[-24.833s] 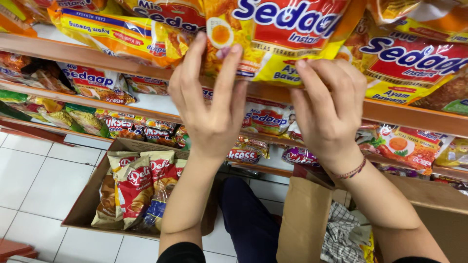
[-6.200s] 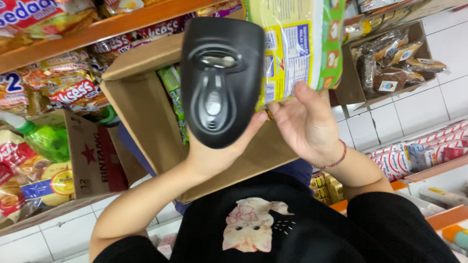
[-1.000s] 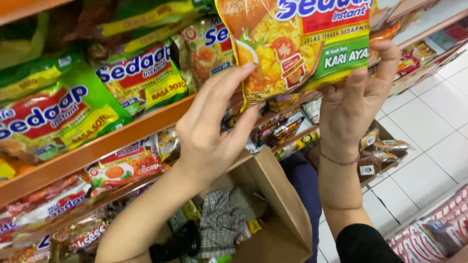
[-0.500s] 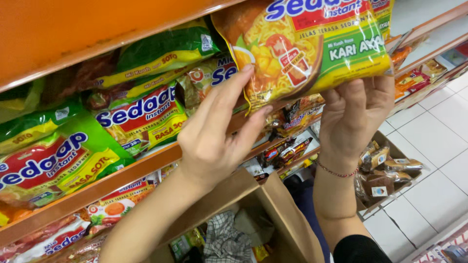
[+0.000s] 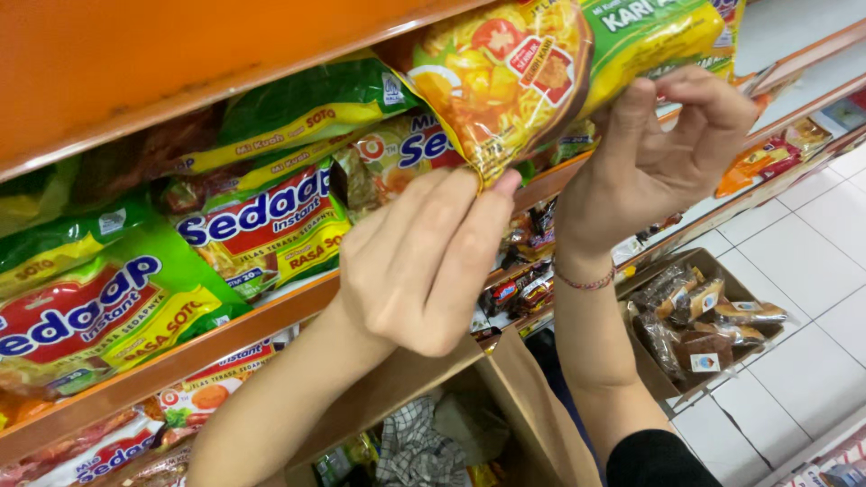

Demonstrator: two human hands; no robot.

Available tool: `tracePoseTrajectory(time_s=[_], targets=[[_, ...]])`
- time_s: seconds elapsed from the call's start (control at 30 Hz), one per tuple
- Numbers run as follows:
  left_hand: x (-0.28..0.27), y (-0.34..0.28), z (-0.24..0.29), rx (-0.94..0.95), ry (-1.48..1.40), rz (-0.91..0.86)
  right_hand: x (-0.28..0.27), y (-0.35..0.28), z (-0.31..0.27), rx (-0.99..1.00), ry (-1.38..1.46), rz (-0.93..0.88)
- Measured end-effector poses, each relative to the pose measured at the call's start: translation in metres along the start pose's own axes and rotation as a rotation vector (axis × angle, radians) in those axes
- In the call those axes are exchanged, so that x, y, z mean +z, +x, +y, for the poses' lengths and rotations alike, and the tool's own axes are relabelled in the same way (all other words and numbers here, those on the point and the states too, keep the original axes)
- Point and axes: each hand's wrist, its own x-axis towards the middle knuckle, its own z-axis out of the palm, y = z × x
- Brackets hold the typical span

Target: The person takes instant noodle packets from a cardboard box, wipes them with a cloth, and organizes them onto store shelves. They also scan individual packets with a handheld barcode scanner before placing them.

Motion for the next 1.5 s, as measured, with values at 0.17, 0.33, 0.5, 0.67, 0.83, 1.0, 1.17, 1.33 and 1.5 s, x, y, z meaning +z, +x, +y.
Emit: tracePoseTrajectory(time_s=[0.17,0.33,0.5,0.67,0.83,1.0,1.17,1.33,1.5], targets=[[0.005,-0.004,-0.004,-0.107,0.217,-0.06,0.008,-0.007,-0.007,-0.093,-0.233,-0.176],[0.003,-0.003,-0.001,-0.185,0.427,-0.126,0.013,-0.012,-0.018,-0.273,-0.738,-0.374],[0.004,-0.002,0.003,-0.236,0.558,-0.19,0.017,-0.014,-0.029,-0.326,-0.839,-0.529],[0.009,-0.004,0.006,-0.304,0.624,-0.251,0.028,-0.019,-0.036,-0.269,-0.932,-0.609],[0.011,-0.005,0.005,-0.37,0.659,-0.305,0.034,-0.018,-0.035,-0.15,-0.802,-0.648],[0.008,-0.006,0.006,-0.362,0.663,-0.325,0.031,-0.025,-0.036,-0.201,-0.764,-0.592],[0.003,-0.006,0.01,-0.302,0.606,-0.299,0.022,-0.028,-0.04,-0.206,-0.693,-0.539],[-0.018,-0.013,0.021,-0.234,0.511,-0.339,0.005,-0.026,-0.058,-0.216,-0.658,-0.549],[-0.063,-0.041,0.043,-0.149,0.399,-0.421,-0.013,-0.032,-0.09,-0.259,-0.545,-0.578]])
